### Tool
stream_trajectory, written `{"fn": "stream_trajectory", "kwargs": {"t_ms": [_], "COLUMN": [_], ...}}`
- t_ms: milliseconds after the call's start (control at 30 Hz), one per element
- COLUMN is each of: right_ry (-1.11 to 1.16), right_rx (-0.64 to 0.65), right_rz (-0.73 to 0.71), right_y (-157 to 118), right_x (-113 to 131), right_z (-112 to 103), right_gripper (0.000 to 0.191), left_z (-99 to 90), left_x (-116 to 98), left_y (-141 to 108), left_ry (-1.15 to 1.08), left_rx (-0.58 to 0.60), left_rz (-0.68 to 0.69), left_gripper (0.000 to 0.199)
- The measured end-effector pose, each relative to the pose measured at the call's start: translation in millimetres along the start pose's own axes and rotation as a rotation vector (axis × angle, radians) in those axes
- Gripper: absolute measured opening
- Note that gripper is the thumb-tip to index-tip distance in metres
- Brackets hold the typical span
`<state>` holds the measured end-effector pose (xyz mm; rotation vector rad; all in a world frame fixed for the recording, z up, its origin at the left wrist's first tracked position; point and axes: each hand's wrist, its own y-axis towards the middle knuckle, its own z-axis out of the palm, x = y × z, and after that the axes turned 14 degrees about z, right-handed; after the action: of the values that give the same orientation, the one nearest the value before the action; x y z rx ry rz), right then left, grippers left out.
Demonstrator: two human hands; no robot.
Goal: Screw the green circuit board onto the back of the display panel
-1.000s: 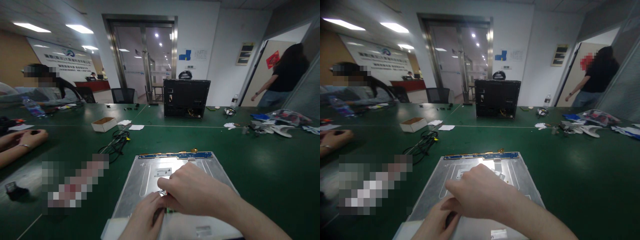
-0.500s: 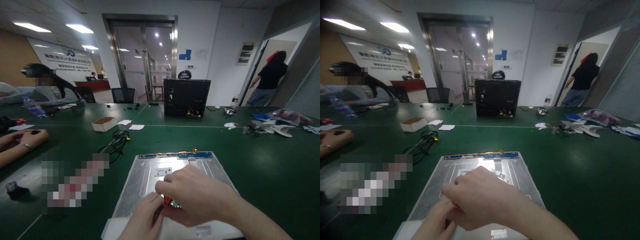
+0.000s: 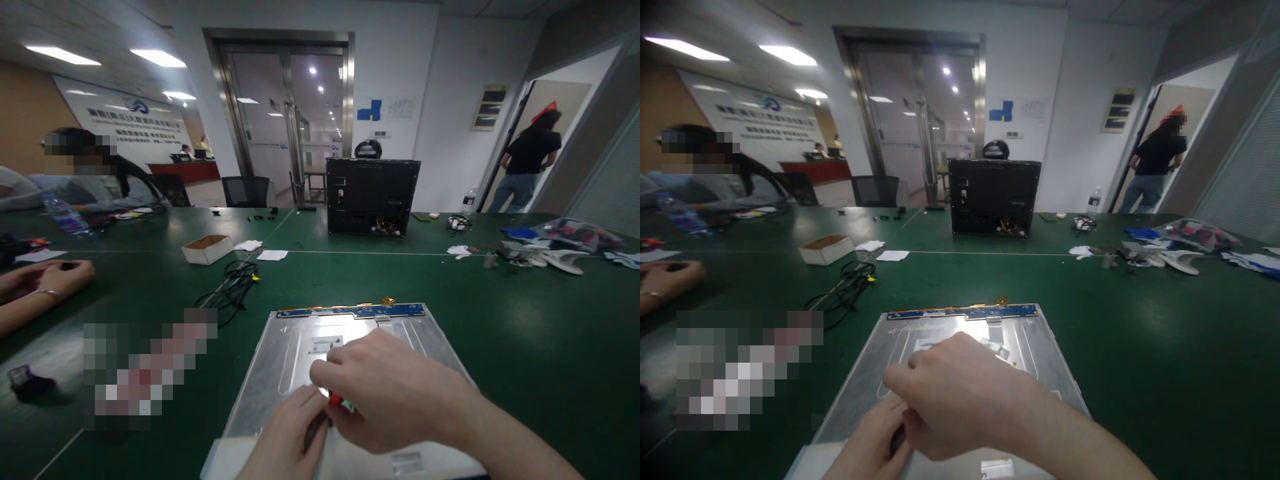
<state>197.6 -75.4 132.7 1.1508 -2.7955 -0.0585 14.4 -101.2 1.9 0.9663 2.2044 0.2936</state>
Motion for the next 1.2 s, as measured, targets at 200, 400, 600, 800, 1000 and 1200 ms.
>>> {"fn": "stream_trajectory", "kwargs": {"t_ms": [200,400,600,800,1000,1200], "right_ry": [-0.049,-0.041,-0.013,-0.008,-0.058,-0.017], "right_rx": [-0.048,-0.054,-0.02,-0.045,-0.019,-0.01], "right_rz": [0.032,-0.002,-0.026,0.026,0.053,-0.023], "right_y": [1.1,-0.2,-0.7,1.6,2.0,0.4], "right_x": [-3.4,-2.3,-0.8,-3.2,-1.3,0.4], "right_z": [5.2,4.8,1.4,4.5,4.7,-0.1], "right_gripper": [0.023,0.011,0.013,0.025,0.021,0.015], "left_z": [3.2,0.3,0.6,3.2,5.2,0.6], "left_x": [3.3,0.9,0.8,2.6,2.5,-2.0], "left_y": [-1.6,-0.9,-1.7,-2.0,-3.1,0.3], "left_ry": [0.001,-0.027,0.015,-0.004,0.016,-0.014], "left_rx": [-0.01,0.017,-0.022,-0.006,-0.035,-0.015], "left_rz": [-0.003,-0.014,-0.036,0.004,-0.005,-0.035], "left_gripper": [0.019,0.022,0.017,0.02,0.021,0.021]}}
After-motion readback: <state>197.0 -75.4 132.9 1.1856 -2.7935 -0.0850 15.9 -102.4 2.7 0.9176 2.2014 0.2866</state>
